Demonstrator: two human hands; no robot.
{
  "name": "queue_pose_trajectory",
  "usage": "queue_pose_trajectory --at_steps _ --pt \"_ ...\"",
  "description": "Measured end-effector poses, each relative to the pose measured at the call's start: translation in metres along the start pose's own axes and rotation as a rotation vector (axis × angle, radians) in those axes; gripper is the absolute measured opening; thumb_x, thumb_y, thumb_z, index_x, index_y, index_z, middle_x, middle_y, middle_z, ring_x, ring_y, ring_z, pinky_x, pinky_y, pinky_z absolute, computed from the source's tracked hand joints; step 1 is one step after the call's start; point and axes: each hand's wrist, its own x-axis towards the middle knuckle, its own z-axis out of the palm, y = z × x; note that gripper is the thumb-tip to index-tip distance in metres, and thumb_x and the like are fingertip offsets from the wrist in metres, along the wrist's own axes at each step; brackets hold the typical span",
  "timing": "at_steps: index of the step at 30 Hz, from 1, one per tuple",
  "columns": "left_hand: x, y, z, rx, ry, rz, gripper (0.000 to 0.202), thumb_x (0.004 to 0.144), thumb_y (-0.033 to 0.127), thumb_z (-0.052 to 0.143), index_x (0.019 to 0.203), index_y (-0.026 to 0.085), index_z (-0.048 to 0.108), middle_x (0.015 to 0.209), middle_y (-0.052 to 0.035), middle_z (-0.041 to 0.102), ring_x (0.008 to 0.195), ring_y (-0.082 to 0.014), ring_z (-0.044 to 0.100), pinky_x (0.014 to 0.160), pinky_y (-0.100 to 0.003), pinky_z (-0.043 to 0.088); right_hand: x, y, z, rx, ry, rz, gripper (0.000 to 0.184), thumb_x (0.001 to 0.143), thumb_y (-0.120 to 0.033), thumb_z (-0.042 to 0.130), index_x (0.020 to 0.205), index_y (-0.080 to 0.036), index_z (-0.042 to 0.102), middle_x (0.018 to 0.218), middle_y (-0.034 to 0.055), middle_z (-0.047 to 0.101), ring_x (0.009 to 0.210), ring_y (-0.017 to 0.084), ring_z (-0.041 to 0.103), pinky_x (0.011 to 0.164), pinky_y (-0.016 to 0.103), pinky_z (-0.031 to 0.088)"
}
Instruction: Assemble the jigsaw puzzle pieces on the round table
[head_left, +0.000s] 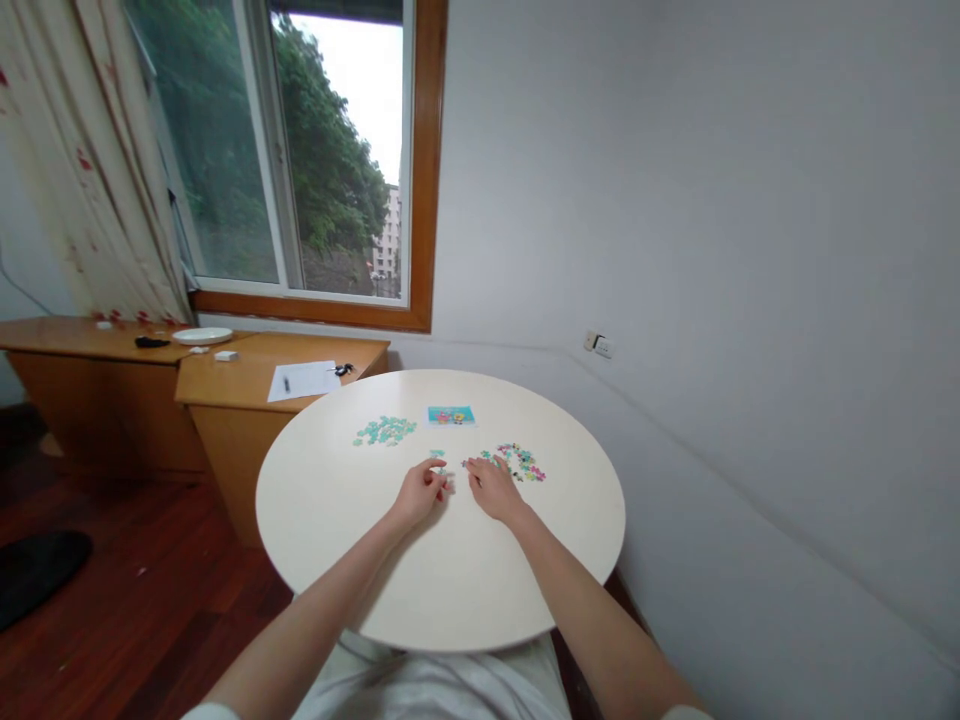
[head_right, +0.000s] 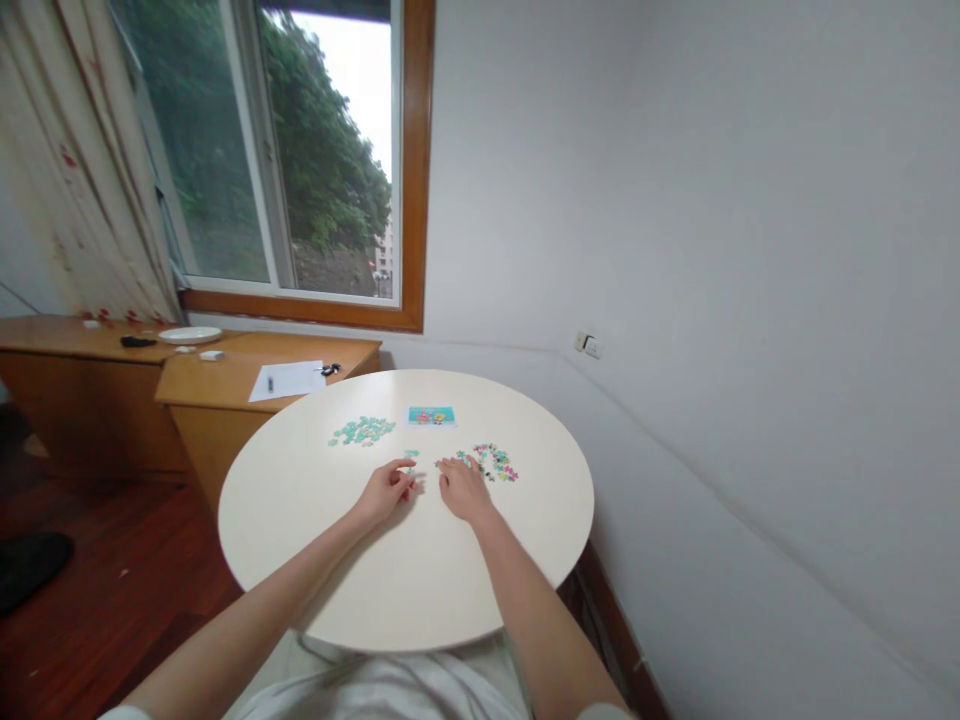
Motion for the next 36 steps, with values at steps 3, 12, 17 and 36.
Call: queue_pose_trajectory --at_steps 3,12,17,36 --pt "0.014 0.006 -0.012 -0.008 0.045 -0.065 0.023 0.068 0.017 0.067 0.089 0.009 0.064 0.053 -0.0008 0.060 0.041 -0.0085 0.049 0.047 -0.022 0.039 0.006 -0.005 0.002 -0.018 0.055 0.056 0.031 0.089 -0.017 0.037 0.097 -0.021 0.067 0.109 0.0075 0.068 0.106 0.021 0.058 0.103 0.044 0.024" --pt "0.006 -0.001 -0.008 0.049 0.074 0.043 0.032 0.069 0.023 0.066 0.098 0.009 0.065 0.055 0.0004 0.061 0.045 -0.0096 0.052 0.052 -0.024 0.041 0.013 -0.017 0.005 0.023 0.104 0.123 0.024 0.085 -0.015 0.047 0.077 -0.020 0.069 0.086 0.0072 0.071 0.085 0.020 0.061 0.088 0.035 0.036" --pt "-0.003 -0.004 -0.009 0.020 0.008 0.046 0.035 0.067 0.026 0.066 0.098 0.011 0.060 0.055 0.0005 0.061 0.045 -0.0101 0.052 0.050 -0.023 0.040 0.009 -0.010 0.007 0.243 0.179 0.113 0.017 0.079 -0.014 0.054 0.088 -0.018 0.068 0.092 0.0059 0.069 0.083 0.017 0.061 0.081 0.029 0.043" --pt "-0.006 0.011 -0.009 0.008 -0.007 0.022 0.025 0.068 0.019 0.063 0.089 0.007 0.066 0.049 0.0002 0.057 0.046 -0.0106 0.050 0.053 -0.024 0.039 0.011 0.005 0.012 1.278 0.279 0.374 0.030 0.052 -0.034 0.073 0.075 -0.016 0.068 0.062 0.0011 0.062 0.058 0.013 0.054 0.056 0.027 0.043"
